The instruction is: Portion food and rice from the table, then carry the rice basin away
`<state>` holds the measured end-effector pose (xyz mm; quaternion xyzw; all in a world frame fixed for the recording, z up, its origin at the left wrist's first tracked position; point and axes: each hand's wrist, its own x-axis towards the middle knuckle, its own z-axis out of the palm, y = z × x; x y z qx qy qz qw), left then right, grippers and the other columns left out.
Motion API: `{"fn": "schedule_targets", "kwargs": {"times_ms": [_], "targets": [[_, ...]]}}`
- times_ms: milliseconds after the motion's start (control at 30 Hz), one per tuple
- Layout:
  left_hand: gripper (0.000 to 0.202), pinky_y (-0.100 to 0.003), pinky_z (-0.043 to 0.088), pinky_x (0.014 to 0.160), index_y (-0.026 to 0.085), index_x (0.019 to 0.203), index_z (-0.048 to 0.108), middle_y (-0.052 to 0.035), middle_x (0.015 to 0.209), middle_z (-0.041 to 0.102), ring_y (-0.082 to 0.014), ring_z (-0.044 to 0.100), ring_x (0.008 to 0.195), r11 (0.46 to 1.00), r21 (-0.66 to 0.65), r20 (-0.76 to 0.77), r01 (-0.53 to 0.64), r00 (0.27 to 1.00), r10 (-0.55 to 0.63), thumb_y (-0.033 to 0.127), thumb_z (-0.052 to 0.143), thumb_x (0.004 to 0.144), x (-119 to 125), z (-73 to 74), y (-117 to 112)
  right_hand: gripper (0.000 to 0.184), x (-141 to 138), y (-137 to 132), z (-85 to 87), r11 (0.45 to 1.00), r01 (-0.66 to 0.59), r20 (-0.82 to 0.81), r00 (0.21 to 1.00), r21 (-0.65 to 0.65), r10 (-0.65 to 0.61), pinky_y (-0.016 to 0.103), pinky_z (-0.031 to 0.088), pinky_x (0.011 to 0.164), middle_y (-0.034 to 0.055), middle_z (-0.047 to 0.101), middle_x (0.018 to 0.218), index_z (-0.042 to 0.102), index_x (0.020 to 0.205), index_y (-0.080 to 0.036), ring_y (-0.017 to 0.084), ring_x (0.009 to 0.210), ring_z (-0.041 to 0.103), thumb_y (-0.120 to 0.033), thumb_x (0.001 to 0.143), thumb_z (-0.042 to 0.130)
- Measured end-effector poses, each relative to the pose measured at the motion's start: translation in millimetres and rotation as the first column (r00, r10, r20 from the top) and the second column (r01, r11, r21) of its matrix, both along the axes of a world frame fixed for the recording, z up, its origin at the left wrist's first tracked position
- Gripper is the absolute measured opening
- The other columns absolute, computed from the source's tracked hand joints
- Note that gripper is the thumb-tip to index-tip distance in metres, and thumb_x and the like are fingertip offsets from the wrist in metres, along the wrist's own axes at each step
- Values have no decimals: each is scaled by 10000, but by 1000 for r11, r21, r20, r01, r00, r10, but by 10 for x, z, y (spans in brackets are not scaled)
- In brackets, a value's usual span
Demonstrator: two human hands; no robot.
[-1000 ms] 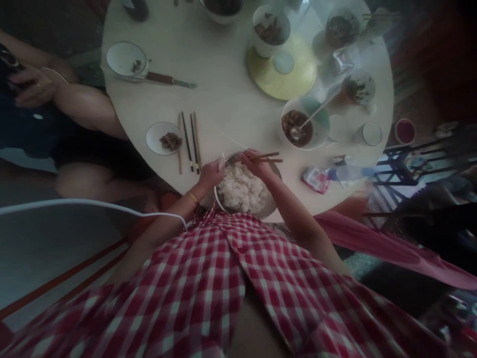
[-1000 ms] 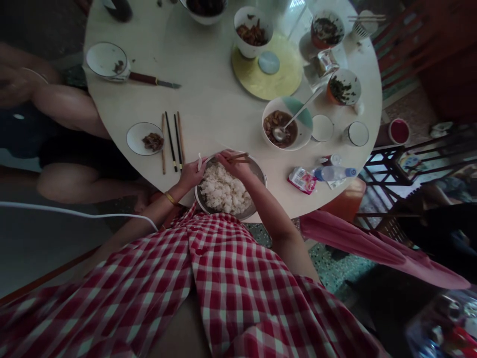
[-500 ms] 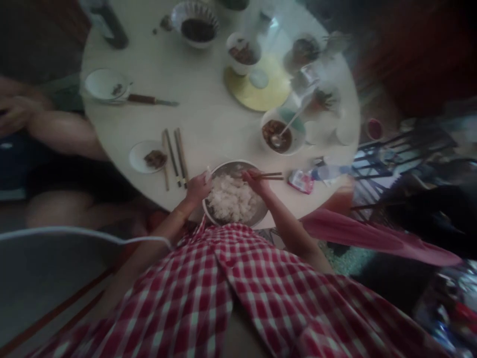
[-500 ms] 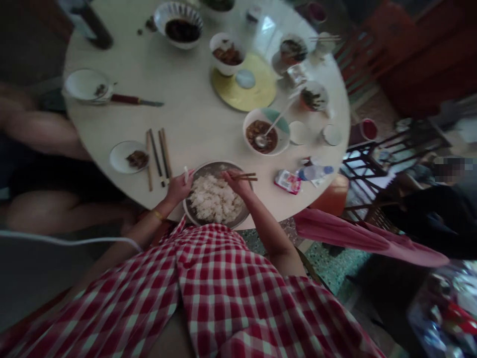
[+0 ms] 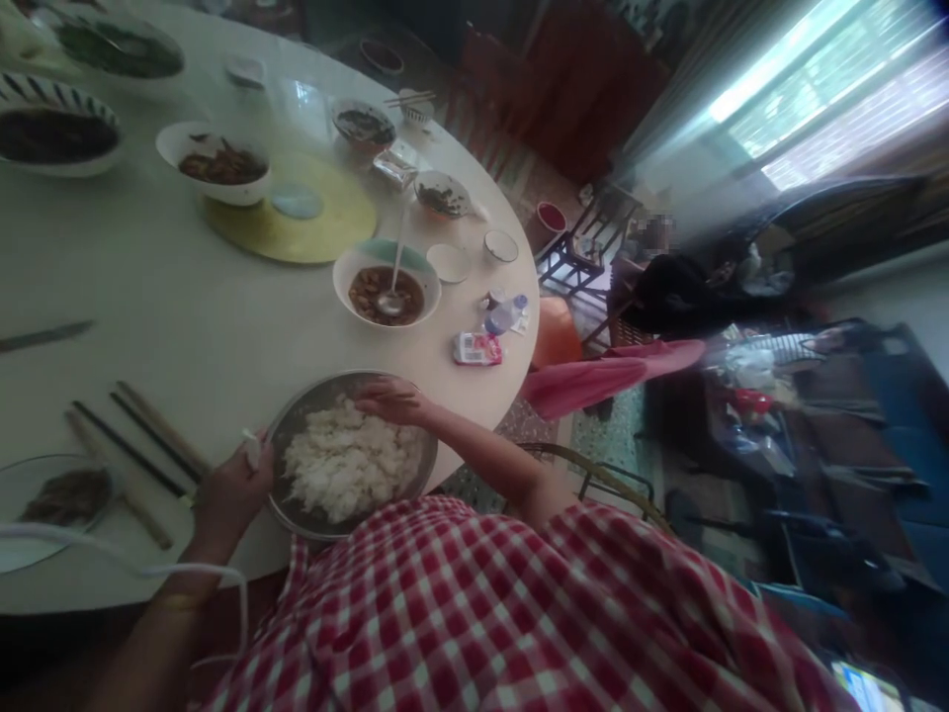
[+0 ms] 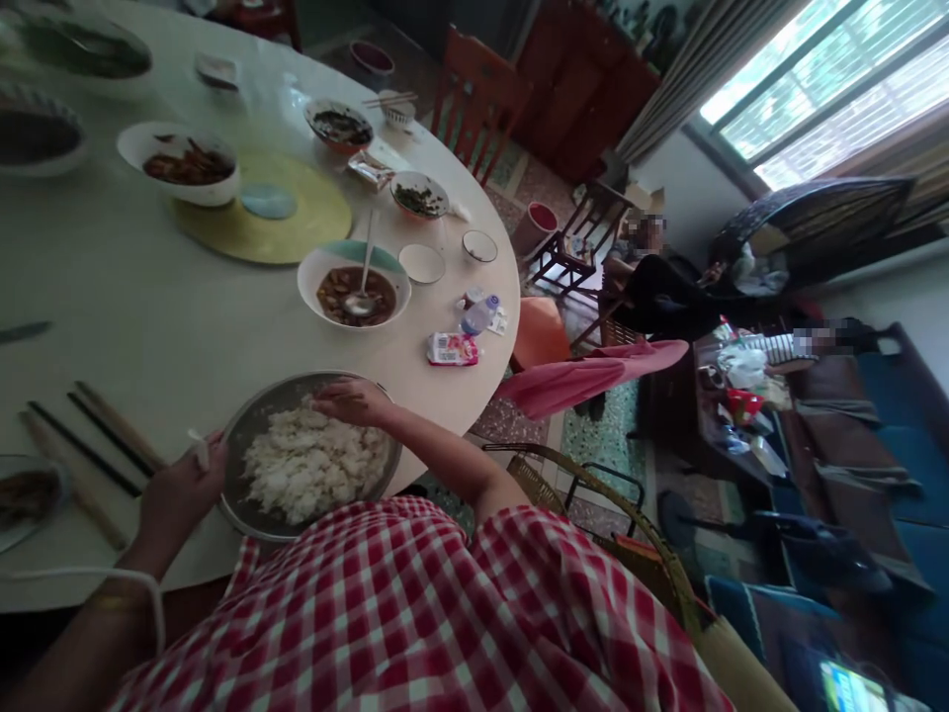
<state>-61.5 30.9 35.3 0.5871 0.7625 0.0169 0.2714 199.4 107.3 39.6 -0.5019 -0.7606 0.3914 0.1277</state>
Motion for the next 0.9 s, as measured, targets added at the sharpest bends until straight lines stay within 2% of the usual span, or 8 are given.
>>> {"fn": "schedule_targets", "kwargs": {"times_ms": [100,167,267,367,467,567,767,900], "targets": [[558,-378,489,735,342,1122,643,-67,1042,752,-300,697,943,980,-140,-130,144,978,-162,564,181,900,-51,38,200,170,71,-82,87,996,-55,2,998,76,55,225,445,871,24,694,1006,693,991,-218,129,963,614,-304,930,559],[546,-340,472,699,326,1048,642,-60,1024,753,-274,697,906,953,-200,-166,226,951,-260,572,177,903,-38,42,361,203,120,-156,153,993,-71,41,997,96,67,237,453,847,34,703,979,700,973,-217,138,932,621,-306,949,519],[520,-304,457,696,330,1074,614,-32,1033,753,-239,693,904,926,-231,-171,298,925,-340,590,196,906,41,25,570,248,191,-292,268,993,-84,52,995,86,80,244,469,807,46,712,977,710,1010,-219,149,893,643,-352,957,507],[534,-305,459,710,281,1145,604,-73,1011,755,-242,694,895,908,-262,-187,327,906,-380,588,240,904,126,-17,692,273,272,-427,374,997,-32,21,999,75,31,244,486,803,54,722,996,718,1042,-226,158,901,665,-377,953,508],[536,-313,471,715,221,1104,636,-120,1012,750,-251,694,894,908,-285,-213,308,903,-374,554,264,909,161,-65,729,262,361,-522,410,988,141,10,990,60,-142,249,498,814,48,729,1005,725,1024,-241,162,905,676,-378,945,516],[512,-322,485,717,237,988,665,-99,1001,756,-250,694,892,923,-260,-214,283,915,-341,522,245,918,142,-93,701,240,424,-567,355,959,279,5,960,57,-279,259,503,829,50,731,1016,724,1017,-242,164,907,681,-354,939,526],[651,-333,479,671,133,1034,680,-201,1008,735,-322,694,924,962,-265,-225,72,965,-134,511,166,908,25,-77,490,221,369,-508,199,944,326,-40,945,57,-324,253,508,845,63,734,1010,715,1038,-205,155,919,683,-310,919,562],[686,-341,480,707,136,1042,671,-208,1039,725,-334,684,975,962,-271,-213,26,973,-86,521,121,900,-36,-64,262,222,271,-391,184,932,362,-80,930,13,-360,248,513,859,51,736,1041,718,1048,-202,152,935,684,-304,901,585]]}}
